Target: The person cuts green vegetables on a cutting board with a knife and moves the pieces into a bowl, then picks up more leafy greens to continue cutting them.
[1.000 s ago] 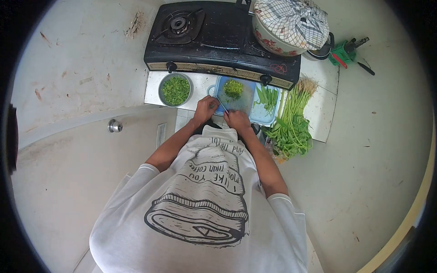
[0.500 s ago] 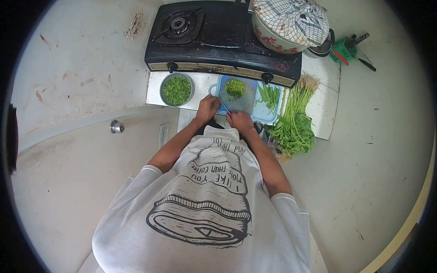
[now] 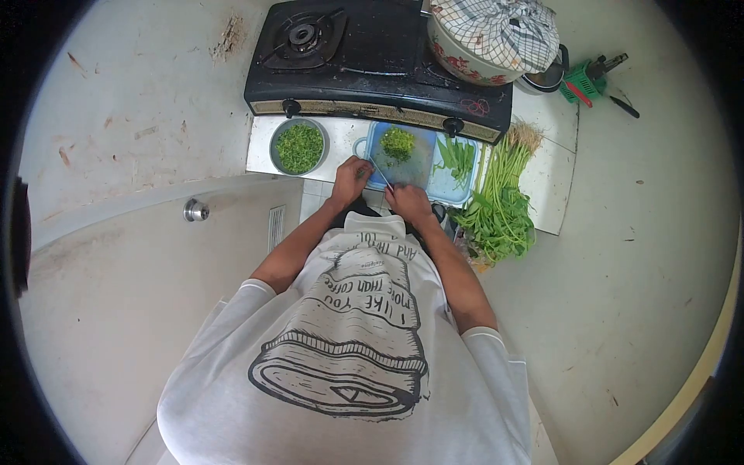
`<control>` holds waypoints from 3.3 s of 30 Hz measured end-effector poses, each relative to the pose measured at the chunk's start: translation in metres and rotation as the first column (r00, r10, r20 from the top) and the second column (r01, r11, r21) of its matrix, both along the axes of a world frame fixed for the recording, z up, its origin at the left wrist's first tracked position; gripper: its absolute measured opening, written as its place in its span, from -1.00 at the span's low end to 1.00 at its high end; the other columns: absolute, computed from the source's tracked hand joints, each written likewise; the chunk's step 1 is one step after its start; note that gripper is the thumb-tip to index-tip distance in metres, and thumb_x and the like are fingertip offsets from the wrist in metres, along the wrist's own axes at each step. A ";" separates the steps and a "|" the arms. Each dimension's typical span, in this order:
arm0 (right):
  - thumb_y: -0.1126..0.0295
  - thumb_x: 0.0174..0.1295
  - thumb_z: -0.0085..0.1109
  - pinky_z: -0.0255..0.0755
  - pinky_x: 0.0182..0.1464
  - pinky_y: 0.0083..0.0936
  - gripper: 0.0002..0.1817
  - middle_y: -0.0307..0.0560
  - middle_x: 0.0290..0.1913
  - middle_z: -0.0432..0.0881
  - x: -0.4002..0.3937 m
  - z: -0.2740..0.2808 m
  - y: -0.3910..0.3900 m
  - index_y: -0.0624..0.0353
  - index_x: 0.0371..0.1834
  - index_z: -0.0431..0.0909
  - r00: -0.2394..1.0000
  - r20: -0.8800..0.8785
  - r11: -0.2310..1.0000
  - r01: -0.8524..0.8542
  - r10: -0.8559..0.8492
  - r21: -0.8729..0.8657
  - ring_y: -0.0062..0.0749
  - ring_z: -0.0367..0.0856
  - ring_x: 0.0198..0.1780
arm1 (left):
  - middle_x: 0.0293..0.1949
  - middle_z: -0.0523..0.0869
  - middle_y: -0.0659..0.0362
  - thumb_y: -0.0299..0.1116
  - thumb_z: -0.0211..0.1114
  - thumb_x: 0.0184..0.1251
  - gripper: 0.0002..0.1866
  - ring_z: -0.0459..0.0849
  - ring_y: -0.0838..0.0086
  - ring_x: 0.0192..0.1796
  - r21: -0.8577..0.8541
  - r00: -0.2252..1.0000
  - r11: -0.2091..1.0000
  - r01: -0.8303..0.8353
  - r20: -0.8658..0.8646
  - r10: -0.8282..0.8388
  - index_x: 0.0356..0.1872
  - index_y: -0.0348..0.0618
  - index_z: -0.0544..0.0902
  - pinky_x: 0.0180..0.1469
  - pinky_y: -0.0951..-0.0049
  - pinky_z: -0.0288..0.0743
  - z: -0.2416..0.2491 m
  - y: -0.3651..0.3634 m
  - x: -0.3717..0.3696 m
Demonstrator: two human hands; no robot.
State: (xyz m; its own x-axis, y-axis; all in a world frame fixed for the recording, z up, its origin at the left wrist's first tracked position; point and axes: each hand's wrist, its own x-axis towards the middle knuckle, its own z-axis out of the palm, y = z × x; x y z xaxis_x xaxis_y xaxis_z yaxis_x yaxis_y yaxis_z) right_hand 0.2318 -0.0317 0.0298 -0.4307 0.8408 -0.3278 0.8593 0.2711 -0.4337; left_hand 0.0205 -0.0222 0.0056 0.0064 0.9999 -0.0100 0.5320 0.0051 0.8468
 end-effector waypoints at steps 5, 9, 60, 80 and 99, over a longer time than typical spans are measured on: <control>-0.04 0.57 -0.04 0.68 -0.16 0.09 -0.40 0.33 -0.43 0.74 0.000 -0.003 -0.004 0.27 -0.32 0.76 1.000 -0.003 1.000 -0.017 0.017 0.004 0.28 0.78 -0.33 | -0.21 0.77 -0.02 -0.52 0.43 0.28 -0.86 0.80 0.13 -0.18 -0.035 0.999 0.999 -0.003 -0.042 0.002 -0.16 -0.26 0.82 -0.09 0.21 0.67 0.009 -0.001 0.002; -0.04 0.57 -0.03 0.67 -0.15 0.10 -0.41 0.33 -0.42 0.74 -0.005 0.001 -0.002 0.28 -0.30 0.76 1.000 -0.006 1.000 -0.027 0.027 -0.012 0.28 0.78 -0.32 | -0.19 0.77 -0.04 -0.52 0.41 0.29 -0.85 0.80 0.07 -0.14 -0.008 0.999 1.000 0.003 -0.049 -0.004 -0.15 -0.28 0.81 -0.05 0.17 0.66 0.007 -0.002 0.001; -0.05 0.55 -0.01 0.67 -0.18 0.11 -0.41 0.33 -0.43 0.74 0.004 -0.005 0.002 0.25 -0.34 0.78 0.999 0.002 0.999 0.040 -0.040 -0.022 0.29 0.77 -0.35 | -0.25 0.65 -0.05 -0.50 0.39 0.34 -0.88 0.71 -0.01 -0.21 -0.020 0.994 1.000 0.024 -0.105 -0.026 -0.15 -0.28 0.74 -0.09 0.11 0.61 0.014 -0.002 0.004; -0.07 0.57 -0.05 0.64 -0.11 0.14 -0.40 0.39 -0.37 0.74 -0.011 -0.010 0.003 0.27 -0.26 0.73 0.998 -0.004 0.996 0.057 -0.057 -0.070 0.33 0.77 -0.27 | -0.24 0.69 0.01 -0.53 0.39 0.24 -0.90 0.73 0.04 -0.19 -0.018 0.999 1.000 0.005 -0.050 -0.006 -0.23 -0.22 0.76 -0.06 0.14 0.61 0.009 0.004 0.005; -0.05 0.56 -0.02 0.65 -0.18 0.13 -0.40 0.33 -0.46 0.73 -0.007 -0.013 0.004 0.27 -0.34 0.76 0.997 -0.068 1.000 0.025 -0.024 0.004 0.33 0.76 -0.36 | -0.27 0.68 -0.03 -0.58 0.36 0.32 -0.92 0.72 0.08 -0.29 -0.017 0.998 0.999 0.035 -0.050 -0.035 -0.21 -0.29 0.76 -0.17 0.19 0.61 0.018 0.004 0.004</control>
